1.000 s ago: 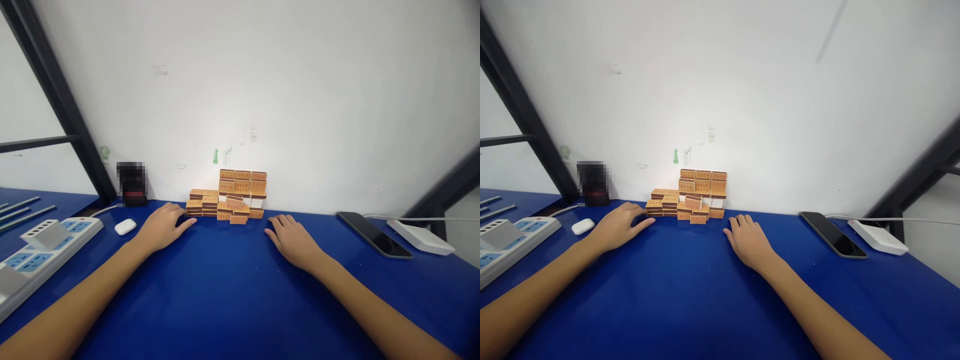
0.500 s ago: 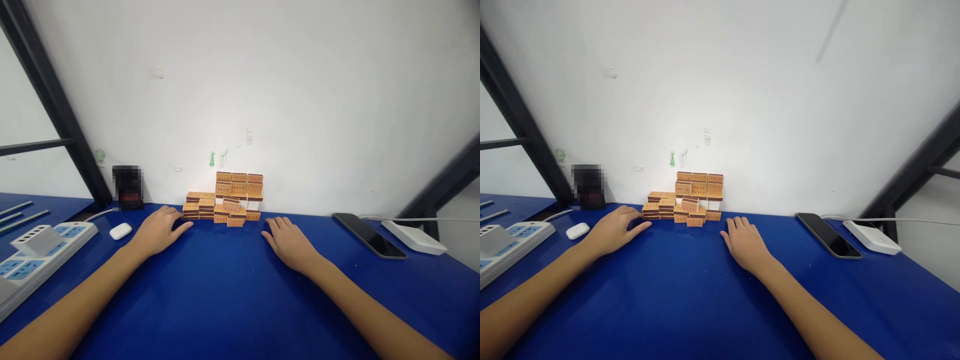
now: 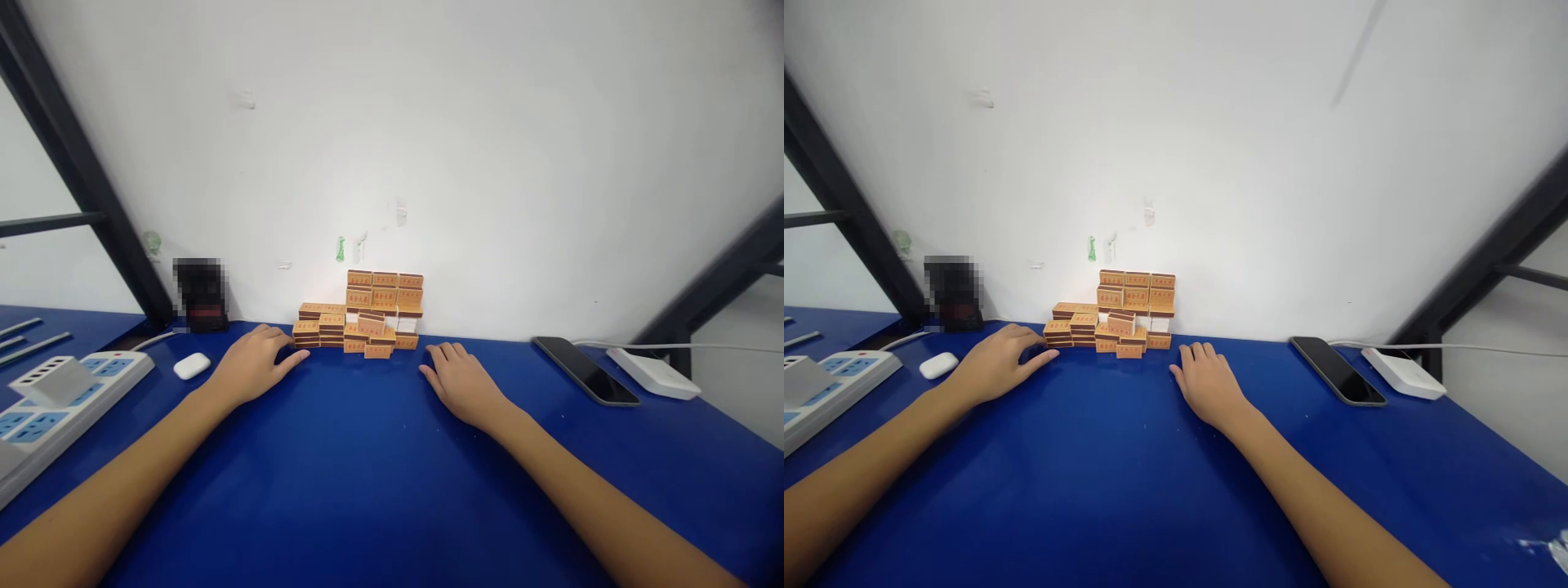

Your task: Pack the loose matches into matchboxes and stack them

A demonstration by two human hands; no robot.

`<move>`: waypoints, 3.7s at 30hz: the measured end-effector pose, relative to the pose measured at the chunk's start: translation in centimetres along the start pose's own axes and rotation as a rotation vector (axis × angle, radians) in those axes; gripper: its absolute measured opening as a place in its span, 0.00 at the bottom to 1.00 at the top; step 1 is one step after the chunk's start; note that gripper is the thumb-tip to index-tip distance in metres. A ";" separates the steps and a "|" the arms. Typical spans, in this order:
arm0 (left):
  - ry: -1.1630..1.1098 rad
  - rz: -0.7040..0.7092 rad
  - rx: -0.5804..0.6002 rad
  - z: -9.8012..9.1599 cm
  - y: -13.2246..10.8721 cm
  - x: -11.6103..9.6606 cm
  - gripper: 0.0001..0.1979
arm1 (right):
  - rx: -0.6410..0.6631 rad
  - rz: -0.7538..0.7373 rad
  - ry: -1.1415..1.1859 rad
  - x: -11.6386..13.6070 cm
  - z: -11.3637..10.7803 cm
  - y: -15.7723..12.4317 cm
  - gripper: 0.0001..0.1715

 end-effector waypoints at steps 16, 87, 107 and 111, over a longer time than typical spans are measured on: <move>0.034 -0.013 0.030 -0.3 0.1 -0.6 0.26 | 0.003 -0.010 0.008 -0.2 0.3 0.0 0.25; -0.145 -0.037 -0.005 1.4 0.4 0.6 0.27 | 0.036 0.001 0.009 0.0 -0.3 -0.1 0.25; -0.121 -0.036 -0.001 1.3 0.3 0.6 0.26 | 0.024 -0.012 0.005 -0.1 0.1 -0.1 0.25; -0.110 -0.035 0.008 1.2 0.3 0.5 0.26 | 0.035 0.001 0.013 -0.1 0.1 -0.1 0.25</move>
Point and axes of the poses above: each hand's wrist, its own y-axis towards the middle knuckle, its own z-axis out of the palm, x = y × z, the point moved 1 cm from there along y, towards the middle knuckle, and after that the axes turned 3 degrees about -z, right-handed, at the moved point
